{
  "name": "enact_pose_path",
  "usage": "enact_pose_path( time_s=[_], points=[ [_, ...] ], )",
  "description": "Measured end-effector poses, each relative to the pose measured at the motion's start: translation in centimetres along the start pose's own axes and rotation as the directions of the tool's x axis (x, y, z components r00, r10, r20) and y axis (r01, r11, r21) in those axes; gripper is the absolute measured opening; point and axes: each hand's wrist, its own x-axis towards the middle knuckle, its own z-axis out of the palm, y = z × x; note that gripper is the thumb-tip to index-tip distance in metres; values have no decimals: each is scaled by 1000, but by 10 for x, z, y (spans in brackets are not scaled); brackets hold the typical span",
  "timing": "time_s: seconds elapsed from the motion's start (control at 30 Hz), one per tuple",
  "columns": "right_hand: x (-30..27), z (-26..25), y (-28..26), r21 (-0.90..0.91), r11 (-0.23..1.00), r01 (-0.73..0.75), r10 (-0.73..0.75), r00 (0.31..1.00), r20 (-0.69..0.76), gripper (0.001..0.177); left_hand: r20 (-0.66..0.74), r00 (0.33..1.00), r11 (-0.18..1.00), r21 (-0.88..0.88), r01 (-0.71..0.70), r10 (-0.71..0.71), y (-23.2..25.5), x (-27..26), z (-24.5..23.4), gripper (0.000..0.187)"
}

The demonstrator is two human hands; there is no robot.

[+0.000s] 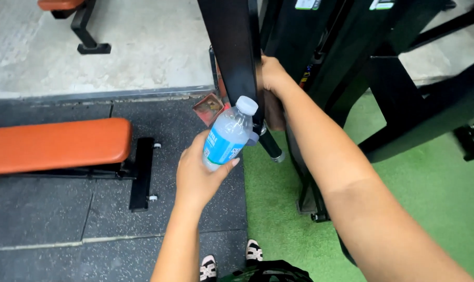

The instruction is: Wiping down a gym machine with a cloth and water bottle.

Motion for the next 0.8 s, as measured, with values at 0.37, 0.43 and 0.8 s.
enact_pose_path(
  time_s=[0.37,0.43,0.8],
  points=[
    [36,-18,54,426,904,-25,-34,991,131,40,-37,999,998,50,41,-39,11,-4,11,71],
    [18,-7,53,555,831,-31,-36,993,110,41,-57,998,999,28,26,-25,9,0,16,70],
    [-64,-9,10,831,536,-145,293,956,-22,39,-67,997,997,60,50,-46,21,-5,17,69]
  ],
)
